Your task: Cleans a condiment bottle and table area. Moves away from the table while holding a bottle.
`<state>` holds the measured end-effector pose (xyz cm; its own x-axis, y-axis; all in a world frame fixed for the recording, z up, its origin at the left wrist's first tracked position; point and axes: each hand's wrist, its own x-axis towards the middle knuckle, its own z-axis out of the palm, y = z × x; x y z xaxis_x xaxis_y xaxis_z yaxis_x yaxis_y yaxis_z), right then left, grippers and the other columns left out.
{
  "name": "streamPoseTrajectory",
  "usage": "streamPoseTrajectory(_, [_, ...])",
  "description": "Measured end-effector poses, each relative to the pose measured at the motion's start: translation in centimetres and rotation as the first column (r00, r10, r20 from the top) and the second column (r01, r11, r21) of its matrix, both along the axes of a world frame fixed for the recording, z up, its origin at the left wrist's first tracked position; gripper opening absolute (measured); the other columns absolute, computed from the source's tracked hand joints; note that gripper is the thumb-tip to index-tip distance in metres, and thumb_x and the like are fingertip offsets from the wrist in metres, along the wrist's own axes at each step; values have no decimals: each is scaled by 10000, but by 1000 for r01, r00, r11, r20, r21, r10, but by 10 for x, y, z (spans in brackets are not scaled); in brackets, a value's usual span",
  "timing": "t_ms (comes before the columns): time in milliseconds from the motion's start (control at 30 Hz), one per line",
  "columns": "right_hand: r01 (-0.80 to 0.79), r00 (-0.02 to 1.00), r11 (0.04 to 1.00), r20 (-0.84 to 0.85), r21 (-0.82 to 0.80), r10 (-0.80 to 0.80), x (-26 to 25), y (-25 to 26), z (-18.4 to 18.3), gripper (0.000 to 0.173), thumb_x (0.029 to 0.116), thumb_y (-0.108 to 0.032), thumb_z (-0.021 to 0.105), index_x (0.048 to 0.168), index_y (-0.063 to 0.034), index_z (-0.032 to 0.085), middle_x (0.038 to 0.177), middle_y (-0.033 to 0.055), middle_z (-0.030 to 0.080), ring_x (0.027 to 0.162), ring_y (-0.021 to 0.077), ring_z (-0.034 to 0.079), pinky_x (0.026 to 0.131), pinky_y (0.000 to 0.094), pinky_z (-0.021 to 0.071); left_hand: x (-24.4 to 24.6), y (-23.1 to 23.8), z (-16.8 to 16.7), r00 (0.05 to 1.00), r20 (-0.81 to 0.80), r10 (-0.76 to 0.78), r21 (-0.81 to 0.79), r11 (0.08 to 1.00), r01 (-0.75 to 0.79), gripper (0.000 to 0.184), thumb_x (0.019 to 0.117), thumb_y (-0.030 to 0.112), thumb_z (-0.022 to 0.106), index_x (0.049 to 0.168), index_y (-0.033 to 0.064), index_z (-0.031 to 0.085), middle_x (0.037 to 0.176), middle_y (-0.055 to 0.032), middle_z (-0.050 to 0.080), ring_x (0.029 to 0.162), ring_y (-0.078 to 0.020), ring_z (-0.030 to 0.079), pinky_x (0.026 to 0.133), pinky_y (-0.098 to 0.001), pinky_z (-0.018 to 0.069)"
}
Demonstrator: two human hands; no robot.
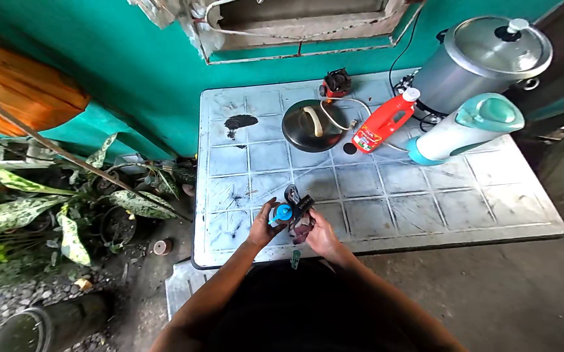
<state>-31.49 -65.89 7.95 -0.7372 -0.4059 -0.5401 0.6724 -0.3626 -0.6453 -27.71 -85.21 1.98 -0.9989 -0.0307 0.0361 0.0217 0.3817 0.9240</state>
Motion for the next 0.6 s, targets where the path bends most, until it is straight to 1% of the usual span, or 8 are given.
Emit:
streamPoseTrajectory(67, [-114, 979, 991, -162, 70, 124, 6, -2, -3, 387, 1086, -189, 313, 1394, -21, 477, 1096, 75, 688, 979, 142, 686, 864, 337, 587, 0, 6, 5, 997, 68, 31, -23, 999, -29, 694, 819, 139, 832, 1376, -95, 492, 1312, -203, 662, 1227, -239, 656, 1087, -387, 515])
streamPoseTrajectory(133, [-166, 942, 966, -258, 199, 215, 8, -8, -4, 480, 1039, -98, 483, 1491, 22, 373, 1245, 113, 646, 1077, 128, 669, 917, 312, 579, -1, 13, 15, 981, 180, 71, -138, 989, -47, 650, 810, 96, 801, 1365, -56, 498, 1263, -189, 686, 1177, -285, 680, 1046, -457, 533])
streamPoseTrajectory(200, [-165, 921, 939, -294, 302, 256, 6, -16, -5, 623, 989, -70, 600, 1539, 30, 325, 1391, 164, 575, 1137, 146, 660, 930, 302, 581, -4, 20, 25, 958, 266, 111, -256, 966, -41, 648, 833, 108, 784, 1388, -41, 484, 1293, -198, 668, 1176, -324, 678, 1030, -491, 533])
streamPoseTrajectory(267, [-167, 901, 910, -316, 379, 297, 1, -21, -7, 680, 925, -37, 676, 1528, 29, 369, 1496, 195, 490, 1206, 177, 634, 970, 310, 571, -6, 24, 30, 946, 291, 140, -337, 941, -35, 668, 844, 116, 777, 1419, -39, 473, 1349, -226, 628, 1181, -348, 671, 1017, -493, 539])
streamPoseTrajectory(367, [-160, 877, 853, -326, 496, 354, -8, -23, -9, 651, 831, -46, 774, 1423, 38, 516, 1434, 204, 549, 1214, 195, 623, 1007, 333, 546, -8, 26, 33, 939, 315, 140, -390, 921, -7, 688, 857, 127, 778, 1452, -17, 463, 1421, -246, 570, 1212, -354, 654, 1029, -475, 534])
streamPoseTrajectory(433, [-159, 867, 832, -328, 532, 376, -13, -21, -10, 567, 818, -55, 788, 1340, 37, 586, 1254, 164, 667, 1088, 169, 678, 945, 341, 575, -10, 25, 35, 942, 317, 113, -392, 920, 22, 676, 852, 121, 779, 1442, -15, 478, 1424, -246, 563, 1230, -351, 642, 1041, -466, 527])
streamPoseTrajectory(533, [-174, 880, 854, -312, 491, 359, -18, -12, -8, 233, 896, -29, 716, 1114, 34, 662, 971, 75, 713, 889, 104, 692, 835, 303, 589, -11, 21, 32, 946, 314, 74, -373, 926, 51, 721, 838, 129, 795, 1464, -18, 470, 1434, -252, 556, 1258, -361, 623, 1072, -466, 507])
streamPoseTrajectory(600, [-182, 897, 864, -281, 469, 341, -25, -4, -7, 69, 939, -1, 634, 999, 23, 657, 877, 36, 688, 825, 82, 669, 799, 288, 577, -12, 17, 30, 955, 293, 41, -313, 948, 55, 722, 838, 164, 812, 1453, -16, 481, 1422, -256, 563, 1267, -364, 615, 1088, -474, 493])
